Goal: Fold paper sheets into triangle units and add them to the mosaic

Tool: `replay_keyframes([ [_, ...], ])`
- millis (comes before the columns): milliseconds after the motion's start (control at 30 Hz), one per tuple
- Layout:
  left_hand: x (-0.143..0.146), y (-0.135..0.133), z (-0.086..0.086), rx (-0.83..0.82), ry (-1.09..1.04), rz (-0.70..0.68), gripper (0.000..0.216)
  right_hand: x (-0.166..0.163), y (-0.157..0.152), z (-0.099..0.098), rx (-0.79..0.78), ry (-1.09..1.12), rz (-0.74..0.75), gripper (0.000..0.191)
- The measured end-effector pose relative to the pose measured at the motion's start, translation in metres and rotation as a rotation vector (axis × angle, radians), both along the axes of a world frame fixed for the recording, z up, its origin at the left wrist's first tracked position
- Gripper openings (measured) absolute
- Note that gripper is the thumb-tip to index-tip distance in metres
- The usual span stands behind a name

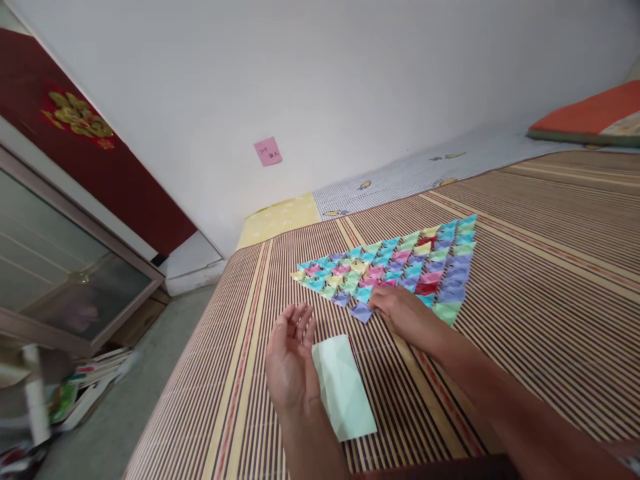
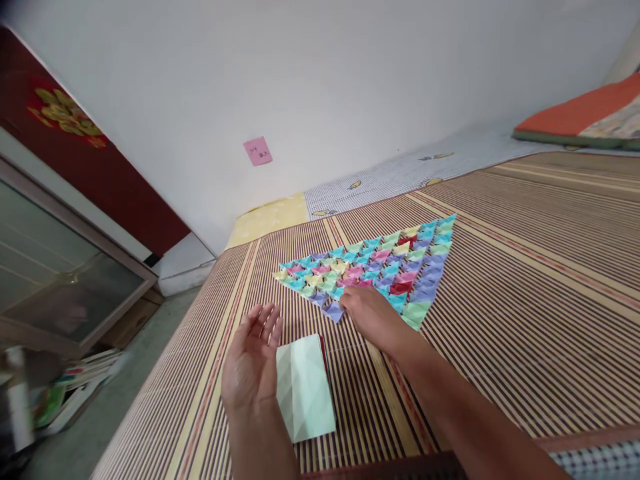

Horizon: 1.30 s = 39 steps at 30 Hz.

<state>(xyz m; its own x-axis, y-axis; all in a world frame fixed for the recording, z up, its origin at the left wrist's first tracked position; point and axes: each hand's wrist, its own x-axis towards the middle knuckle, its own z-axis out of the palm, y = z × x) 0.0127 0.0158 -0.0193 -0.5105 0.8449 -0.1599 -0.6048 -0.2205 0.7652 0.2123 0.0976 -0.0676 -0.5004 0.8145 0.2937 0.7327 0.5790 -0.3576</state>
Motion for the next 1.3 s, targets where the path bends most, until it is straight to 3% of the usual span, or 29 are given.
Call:
replay_keyframes([
  [433, -0.004, -0.002, 0.003, 0.013, -0.048, 0.029, 0.015, -0.012, 0.031, -0.002, 0.003, -0.222, 0.013, 0.023],
  [733, 0.000, -0.001, 0.001, 0.019, -0.058, 0.008, 0.014, -0.013, 0.034, -0.010, 0.040, -0.186, 0.042, 0.022],
  [967, 0.001, 0.000, 0.003, 0.020, -0.086, -0.002, 0.015, -0.012, 0.025, -0.002, 0.073, -0.170, 0.009, 0.026],
  [1300, 0.004, 0.001, 0.003, 0.003, -0.073, -0.003, 0.014, -0.031, 0.029, -0.003, 0.054, -0.250, -0.066, 0.014],
])
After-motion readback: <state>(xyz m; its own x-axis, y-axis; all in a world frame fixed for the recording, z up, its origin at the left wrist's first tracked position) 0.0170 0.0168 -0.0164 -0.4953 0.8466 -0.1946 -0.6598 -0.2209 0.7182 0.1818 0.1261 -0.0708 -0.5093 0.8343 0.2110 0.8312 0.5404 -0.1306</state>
